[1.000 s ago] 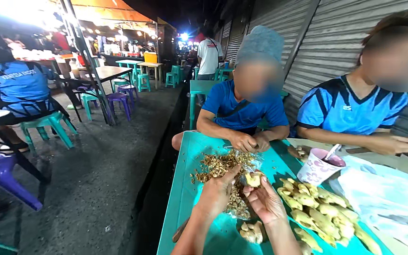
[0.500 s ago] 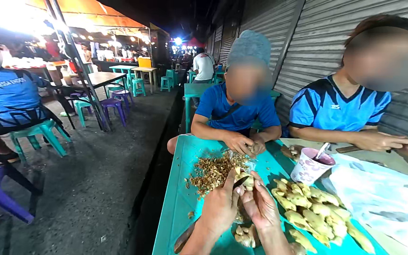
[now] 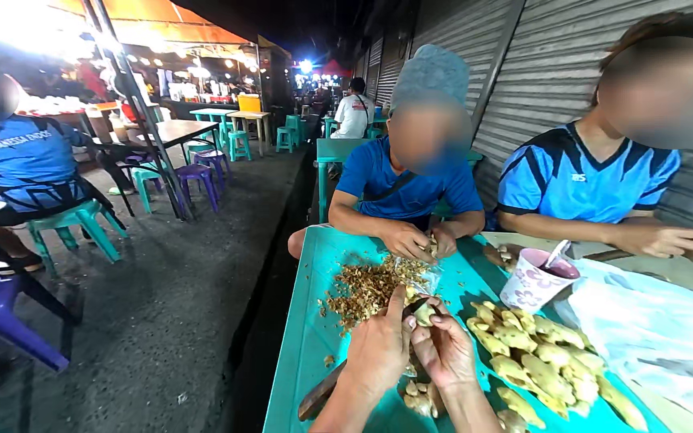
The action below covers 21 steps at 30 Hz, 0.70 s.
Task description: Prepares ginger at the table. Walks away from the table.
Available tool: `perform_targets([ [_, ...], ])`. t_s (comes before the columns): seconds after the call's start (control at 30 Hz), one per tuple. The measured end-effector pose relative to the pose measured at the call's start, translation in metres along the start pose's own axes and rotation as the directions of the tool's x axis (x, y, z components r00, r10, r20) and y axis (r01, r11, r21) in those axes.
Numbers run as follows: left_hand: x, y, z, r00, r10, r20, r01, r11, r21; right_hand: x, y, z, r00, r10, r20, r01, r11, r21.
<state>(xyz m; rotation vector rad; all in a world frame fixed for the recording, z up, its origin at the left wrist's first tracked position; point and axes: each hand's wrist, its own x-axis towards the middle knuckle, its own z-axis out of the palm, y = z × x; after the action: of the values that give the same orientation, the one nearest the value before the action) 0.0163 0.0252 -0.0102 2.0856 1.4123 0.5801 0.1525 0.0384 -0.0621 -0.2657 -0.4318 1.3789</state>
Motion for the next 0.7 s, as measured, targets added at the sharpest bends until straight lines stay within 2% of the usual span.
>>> perform_targets([
  [0.23,0.000,0.000,-0.006,0.999,-0.047,-0.009,0.047,0.999,0.000,0.001,0.007,-0.007,0.987,-0.114,0.115,0.136,0.969,-0.207],
  [0.3,0.000,0.001,-0.006,0.997,-0.080,-0.025,0.081,0.996,0.038,-0.001,0.012,-0.005,0.979,-0.175,0.101,0.198,0.930,-0.309],
  [0.33,0.001,0.000,-0.006,0.994,-0.099,-0.034,0.101,0.993,0.061,-0.003,0.015,-0.002,0.970,-0.227,0.091,0.244,0.879,-0.410],
  [0.4,0.004,-0.002,-0.004,0.991,-0.127,-0.044,0.131,0.987,0.097,-0.008,0.019,0.004,0.939,-0.324,0.116,0.320,0.698,-0.641],
  [0.43,0.005,-0.003,-0.002,0.990,-0.134,-0.050,0.138,0.985,0.105,-0.009,0.020,0.007,0.927,-0.354,0.128,0.335,0.619,-0.710],
  [0.47,0.005,-0.003,0.000,0.989,-0.135,-0.060,0.142,0.984,0.112,-0.009,0.020,0.008,0.922,-0.368,0.120,0.331,0.588,-0.738],
  [0.53,0.005,-0.003,0.003,0.988,-0.133,-0.073,0.141,0.983,0.116,-0.010,0.018,0.010,0.933,-0.354,0.070,0.289,0.614,-0.734],
  [0.57,0.005,-0.004,0.004,0.989,-0.124,-0.079,0.132,0.985,0.115,-0.010,0.016,0.012,0.947,-0.322,0.009,0.237,0.678,-0.696],
  [0.63,0.006,-0.005,0.004,0.992,-0.098,-0.073,0.105,0.990,0.096,-0.011,0.007,0.022,0.970,-0.159,-0.184,0.047,0.865,-0.499],
  [0.7,0.006,-0.008,0.001,0.996,-0.075,-0.051,0.077,0.996,0.047,-0.007,-0.006,0.030,0.936,0.018,-0.351,-0.119,0.955,-0.270],
])
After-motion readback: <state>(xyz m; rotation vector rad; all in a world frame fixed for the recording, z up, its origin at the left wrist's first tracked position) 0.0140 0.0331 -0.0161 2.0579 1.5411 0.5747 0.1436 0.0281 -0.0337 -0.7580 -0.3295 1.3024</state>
